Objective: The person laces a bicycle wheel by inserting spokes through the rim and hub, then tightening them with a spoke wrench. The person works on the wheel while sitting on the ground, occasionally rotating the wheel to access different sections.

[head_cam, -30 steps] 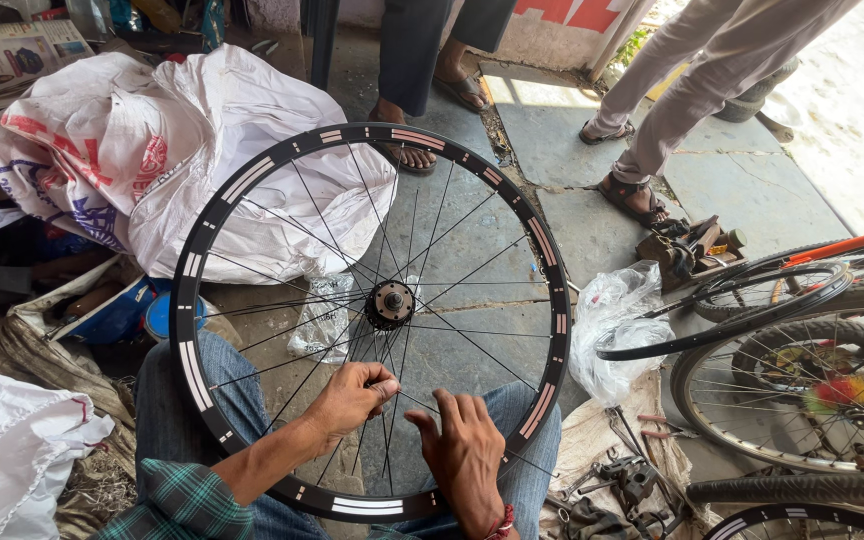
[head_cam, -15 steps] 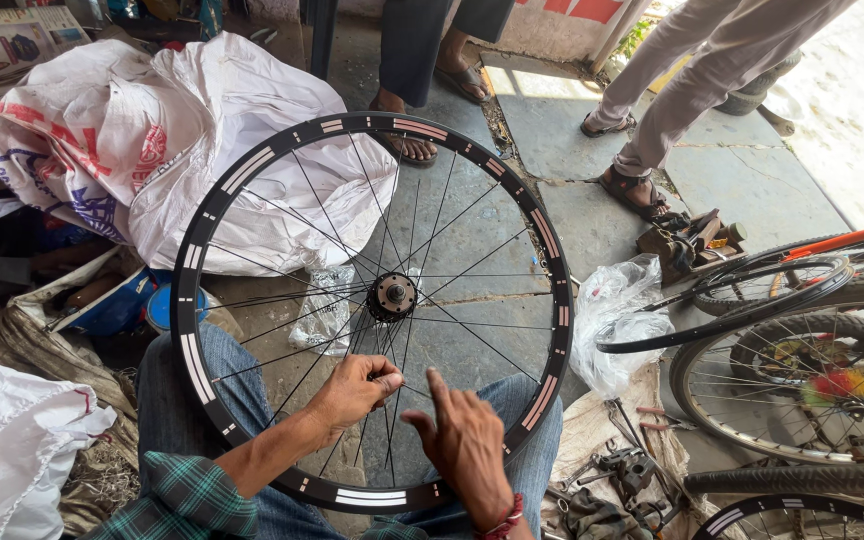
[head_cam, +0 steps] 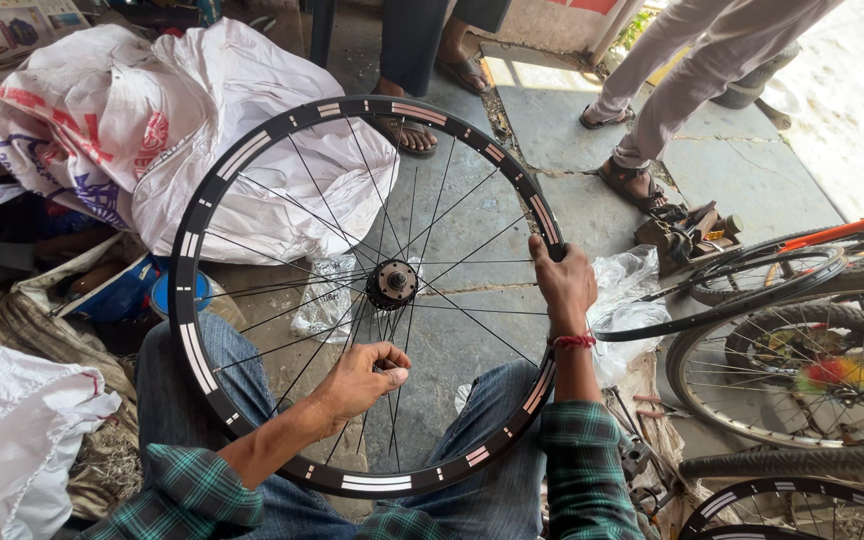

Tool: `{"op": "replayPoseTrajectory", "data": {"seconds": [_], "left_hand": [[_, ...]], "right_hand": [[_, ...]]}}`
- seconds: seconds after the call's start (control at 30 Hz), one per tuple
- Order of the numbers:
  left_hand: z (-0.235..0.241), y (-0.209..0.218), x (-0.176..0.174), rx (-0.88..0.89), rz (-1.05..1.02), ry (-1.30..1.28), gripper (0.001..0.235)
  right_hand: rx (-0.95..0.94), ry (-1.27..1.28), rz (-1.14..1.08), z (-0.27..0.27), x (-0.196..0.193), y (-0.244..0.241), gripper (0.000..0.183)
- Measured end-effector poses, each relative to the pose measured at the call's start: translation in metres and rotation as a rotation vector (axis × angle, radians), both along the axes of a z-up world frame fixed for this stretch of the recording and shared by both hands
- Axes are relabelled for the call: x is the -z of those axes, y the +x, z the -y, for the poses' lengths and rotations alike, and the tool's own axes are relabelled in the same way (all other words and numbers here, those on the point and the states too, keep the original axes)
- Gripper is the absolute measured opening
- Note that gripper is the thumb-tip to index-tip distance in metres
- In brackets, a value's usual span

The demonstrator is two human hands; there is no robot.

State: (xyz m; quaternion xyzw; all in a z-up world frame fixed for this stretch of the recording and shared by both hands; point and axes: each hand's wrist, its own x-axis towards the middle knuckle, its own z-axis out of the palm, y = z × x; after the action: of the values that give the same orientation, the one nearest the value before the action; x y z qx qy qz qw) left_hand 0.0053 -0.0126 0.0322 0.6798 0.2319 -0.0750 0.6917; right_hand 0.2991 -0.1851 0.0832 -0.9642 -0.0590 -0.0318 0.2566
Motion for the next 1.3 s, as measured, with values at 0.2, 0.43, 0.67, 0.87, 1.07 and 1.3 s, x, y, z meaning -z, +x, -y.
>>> {"op": "replayPoseTrajectory", "data": {"seconds": [0.2,0.43,0.67,0.87,1.07,1.3], "left_hand": [[0.004,-0.003,0.010,0.002,0.139,0.338,0.021],[0.017,0.011,-0.005,0.094,0.089,0.289,0.022],[0.023,0.011,-0.004,0.069,0.213,0.278,0.020],[0.031,0.010,0.006,0.081,0.301,0.520,0.023],[0.028,0.009,0.026,0.061,0.318,0.535,0.028],[0.023,0.015,0.014,0.018,0.311,0.461,0.027]], "right_hand": [[-0.084,0.113,0.092,-0.009,-0.015,0.002,0.061],[-0.240,0.102,0.305,-0.034,-0.057,0.027,0.058],[-0.267,0.050,0.387,-0.044,-0.056,0.028,0.060],[-0.352,-0.003,0.736,-0.026,-0.032,0.034,0.040],[-0.441,0.109,0.634,0.083,0.003,-0.041,0.030],[-0.469,0.107,0.360,0.180,0.041,-0.219,0.012]]}}
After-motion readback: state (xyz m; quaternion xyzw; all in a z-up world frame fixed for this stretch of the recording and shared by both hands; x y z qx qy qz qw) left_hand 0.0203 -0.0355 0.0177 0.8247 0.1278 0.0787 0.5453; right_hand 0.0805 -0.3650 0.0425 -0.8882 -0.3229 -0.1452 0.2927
